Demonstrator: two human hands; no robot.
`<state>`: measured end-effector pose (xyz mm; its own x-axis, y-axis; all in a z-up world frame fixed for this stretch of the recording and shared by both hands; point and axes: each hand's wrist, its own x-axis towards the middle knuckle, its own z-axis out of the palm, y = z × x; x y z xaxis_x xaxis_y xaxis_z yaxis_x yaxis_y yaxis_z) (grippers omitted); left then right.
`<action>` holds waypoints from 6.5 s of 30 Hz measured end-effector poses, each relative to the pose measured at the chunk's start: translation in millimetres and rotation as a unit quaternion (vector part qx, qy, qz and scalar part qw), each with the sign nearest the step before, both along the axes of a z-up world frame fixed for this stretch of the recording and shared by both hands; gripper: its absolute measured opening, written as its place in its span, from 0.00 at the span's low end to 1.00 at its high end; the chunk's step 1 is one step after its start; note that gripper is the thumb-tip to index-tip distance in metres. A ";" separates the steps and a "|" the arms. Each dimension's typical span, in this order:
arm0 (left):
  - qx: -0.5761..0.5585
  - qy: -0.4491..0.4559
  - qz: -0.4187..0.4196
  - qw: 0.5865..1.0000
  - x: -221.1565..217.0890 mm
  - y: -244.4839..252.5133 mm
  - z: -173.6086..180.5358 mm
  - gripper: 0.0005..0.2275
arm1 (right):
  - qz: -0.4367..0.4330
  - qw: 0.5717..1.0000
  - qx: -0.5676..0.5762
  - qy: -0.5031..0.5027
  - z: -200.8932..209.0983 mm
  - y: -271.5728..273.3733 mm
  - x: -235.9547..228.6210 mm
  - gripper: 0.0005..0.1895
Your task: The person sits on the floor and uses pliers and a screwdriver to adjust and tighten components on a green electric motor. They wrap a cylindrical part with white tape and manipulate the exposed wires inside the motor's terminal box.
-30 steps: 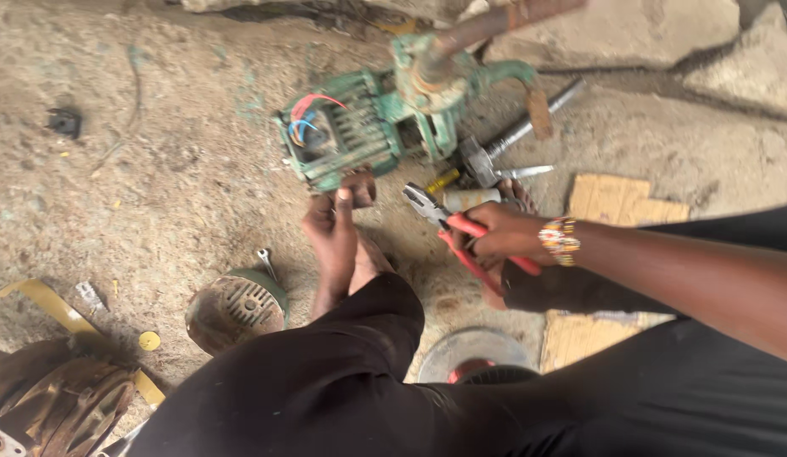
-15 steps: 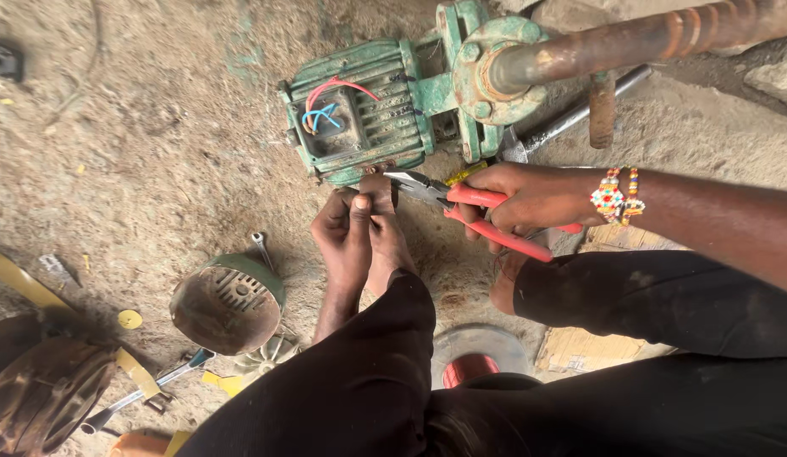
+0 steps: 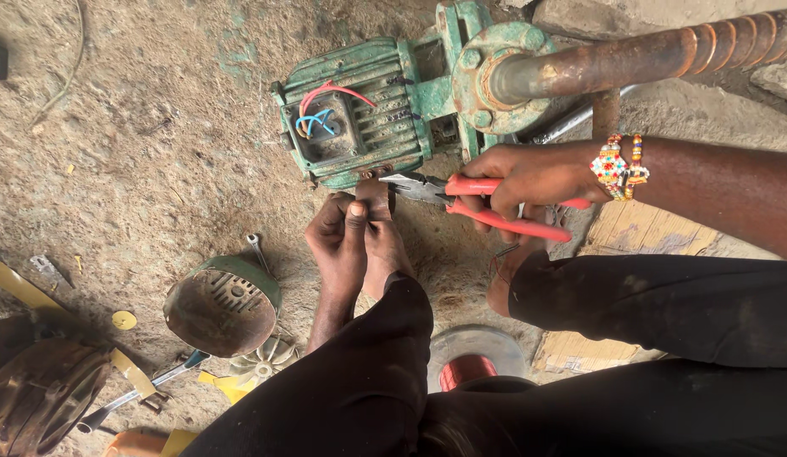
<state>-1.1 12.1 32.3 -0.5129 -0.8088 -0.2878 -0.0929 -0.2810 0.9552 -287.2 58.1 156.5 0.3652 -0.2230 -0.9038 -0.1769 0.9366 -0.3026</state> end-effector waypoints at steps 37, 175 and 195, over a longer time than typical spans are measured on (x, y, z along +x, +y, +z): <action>0.042 -0.061 0.009 0.997 -11.3 -4.7 13.9 0.11 | -0.021 1.000 -0.016 0.016 -4.2 25.6 9.7 0.08; 0.319 0.148 0.050 0.935 -28.8 7.0 4.2 0.17 | 0.091 0.714 -0.504 0.477 -23.0 57.1 95.8 0.33; 0.022 0.134 -0.115 0.984 40.1 35.1 42.5 0.24 | -0.755 0.646 -0.110 -0.012 -72.3 132.1 150.7 0.26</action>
